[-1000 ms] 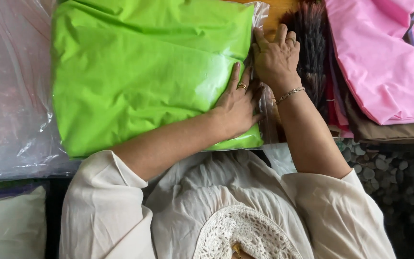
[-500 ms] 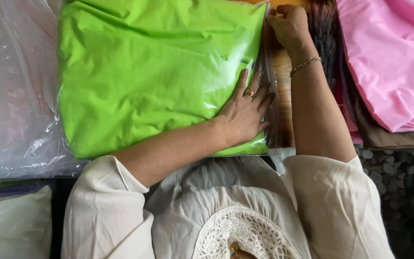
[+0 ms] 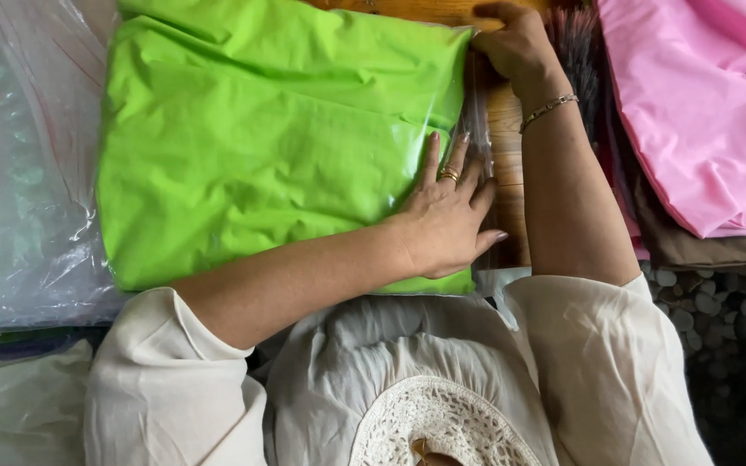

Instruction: Packaging a green stuffed pillow and a decorative item into a clear plastic bag.

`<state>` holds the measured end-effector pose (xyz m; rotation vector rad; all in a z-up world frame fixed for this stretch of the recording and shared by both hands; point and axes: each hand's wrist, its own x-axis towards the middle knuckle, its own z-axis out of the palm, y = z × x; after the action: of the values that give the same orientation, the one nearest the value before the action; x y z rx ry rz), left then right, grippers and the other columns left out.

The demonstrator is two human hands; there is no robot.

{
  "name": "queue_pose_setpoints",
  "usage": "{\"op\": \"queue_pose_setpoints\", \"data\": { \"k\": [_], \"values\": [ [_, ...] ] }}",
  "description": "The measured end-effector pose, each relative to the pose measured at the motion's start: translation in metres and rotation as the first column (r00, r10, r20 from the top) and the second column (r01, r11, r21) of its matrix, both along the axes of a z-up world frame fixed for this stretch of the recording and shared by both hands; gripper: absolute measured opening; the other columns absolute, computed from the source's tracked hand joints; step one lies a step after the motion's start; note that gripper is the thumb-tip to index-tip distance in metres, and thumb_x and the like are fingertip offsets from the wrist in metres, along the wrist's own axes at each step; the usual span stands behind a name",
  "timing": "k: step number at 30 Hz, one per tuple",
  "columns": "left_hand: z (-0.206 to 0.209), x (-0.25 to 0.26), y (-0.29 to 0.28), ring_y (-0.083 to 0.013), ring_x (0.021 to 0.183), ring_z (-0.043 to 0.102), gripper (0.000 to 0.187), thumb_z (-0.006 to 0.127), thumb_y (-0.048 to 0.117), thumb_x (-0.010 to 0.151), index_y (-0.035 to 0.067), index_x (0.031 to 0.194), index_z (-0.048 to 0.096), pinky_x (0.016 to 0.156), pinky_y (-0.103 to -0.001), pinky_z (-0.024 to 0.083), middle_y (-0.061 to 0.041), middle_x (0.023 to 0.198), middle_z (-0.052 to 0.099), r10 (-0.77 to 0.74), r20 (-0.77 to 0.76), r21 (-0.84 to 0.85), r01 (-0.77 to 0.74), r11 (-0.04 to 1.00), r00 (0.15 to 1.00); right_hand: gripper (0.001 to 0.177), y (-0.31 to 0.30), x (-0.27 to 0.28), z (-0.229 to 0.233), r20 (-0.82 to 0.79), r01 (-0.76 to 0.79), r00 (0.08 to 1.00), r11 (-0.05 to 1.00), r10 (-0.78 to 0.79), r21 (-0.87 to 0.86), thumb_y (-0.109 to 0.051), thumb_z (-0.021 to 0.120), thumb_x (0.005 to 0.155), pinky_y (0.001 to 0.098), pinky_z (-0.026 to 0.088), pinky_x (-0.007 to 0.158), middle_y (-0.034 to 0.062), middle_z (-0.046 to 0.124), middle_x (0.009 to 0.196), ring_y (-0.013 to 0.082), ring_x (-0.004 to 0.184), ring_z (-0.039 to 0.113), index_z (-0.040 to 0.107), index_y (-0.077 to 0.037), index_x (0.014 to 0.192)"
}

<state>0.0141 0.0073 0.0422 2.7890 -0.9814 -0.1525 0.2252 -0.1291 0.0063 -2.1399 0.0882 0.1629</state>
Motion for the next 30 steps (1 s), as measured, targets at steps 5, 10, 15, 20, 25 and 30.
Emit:
{"op": "queue_pose_setpoints", "data": {
  "k": [5, 10, 15, 20, 25, 30],
  "values": [
    [0.011, 0.007, 0.000, -0.0463, 0.139, 0.005, 0.065, 0.039, 0.042, 0.088, 0.007, 0.141, 0.029, 0.100, -0.077, -0.005, -0.019, 0.149, 0.023, -0.085, -0.069, 0.221, 0.099, 0.970, 0.994, 0.014, -0.006, 0.011, -0.024, 0.036, 0.002, 0.999, 0.994, -0.006, 0.111, -0.001, 0.068, 0.077, 0.0184, 0.047, 0.043, -0.0001, 0.061, 0.062, 0.0051, 0.052, 0.061, 0.064, -0.014, 0.081],
    [0.068, 0.045, 0.041, -0.0457, 0.139, 0.003, 0.063, 0.045, 0.002, 0.077, 0.004, 0.139, 0.029, 0.106, -0.069, -0.007, -0.025, 0.151, 0.013, 0.164, -0.184, 0.145, -0.138, 0.980, 0.969, 0.010, -0.026, -0.008, -0.003, 0.376, -0.072, 0.902, 0.931, 0.214, -0.357, -0.011, 0.068, 0.071, 0.0273, 0.046, 0.058, 0.0038, 0.059, 0.081, 0.0116, 0.072, 0.054, 0.071, -0.014, 0.081],
    [0.071, 0.053, 0.058, -0.0506, 0.135, -0.004, 0.112, 0.042, 0.081, 0.077, -0.001, 0.147, 0.010, 0.101, -0.073, 0.003, -0.027, 0.149, -0.006, 0.428, -0.105, 0.299, -0.382, 0.875, 0.898, 0.018, -0.049, -0.023, 0.017, 0.408, -0.152, 0.832, 0.863, 0.375, -0.482, -0.003, 0.068, 0.072, 0.0290, 0.050, 0.065, 0.0044, 0.070, 0.084, 0.0160, 0.075, 0.064, 0.072, -0.010, 0.089],
    [0.083, 0.002, 0.043, -0.0509, 0.133, -0.020, 0.139, 0.076, 0.072, 0.059, 0.006, 0.148, -0.007, 0.098, -0.077, 0.001, -0.023, 0.151, -0.022, 0.259, -0.359, 0.459, -0.071, 0.885, 0.897, 0.026, -0.027, -0.053, 0.048, 0.400, -0.161, 0.744, 0.724, 0.536, -0.670, -0.006, 0.053, 0.074, 0.0393, 0.054, 0.066, 0.0086, 0.072, 0.089, 0.0232, 0.075, 0.067, 0.076, -0.008, 0.086],
    [0.045, -0.013, 0.033, -0.0550, 0.134, -0.012, 0.145, 0.083, 0.071, 0.053, 0.002, 0.147, -0.003, 0.095, -0.080, 0.006, -0.027, 0.151, -0.013, 0.248, -0.241, 0.402, -0.137, 0.905, 0.938, 0.080, 0.045, -0.083, 0.070, 0.201, -0.522, 0.726, 0.717, 0.658, -0.463, -0.041, 0.073, 0.083, 0.0406, 0.035, 0.101, 0.0274, 0.046, 0.134, 0.0360, 0.125, 0.044, 0.034, 0.003, 0.137],
    [0.018, -0.026, 0.029, -0.0545, 0.135, -0.006, 0.136, 0.082, 0.063, 0.054, 0.004, 0.147, 0.002, 0.096, -0.080, 0.003, -0.027, 0.152, -0.004, 0.244, -0.086, 0.342, -0.201, 0.918, 0.966, 0.100, 0.057, -0.082, 0.068, 0.057, -0.618, 0.744, 0.718, 0.665, -0.320, -0.045, 0.076, 0.073, 0.0336, 0.027, 0.107, 0.0187, 0.030, 0.148, 0.0306, 0.134, 0.033, 0.019, -0.004, 0.145]
  ]
}}
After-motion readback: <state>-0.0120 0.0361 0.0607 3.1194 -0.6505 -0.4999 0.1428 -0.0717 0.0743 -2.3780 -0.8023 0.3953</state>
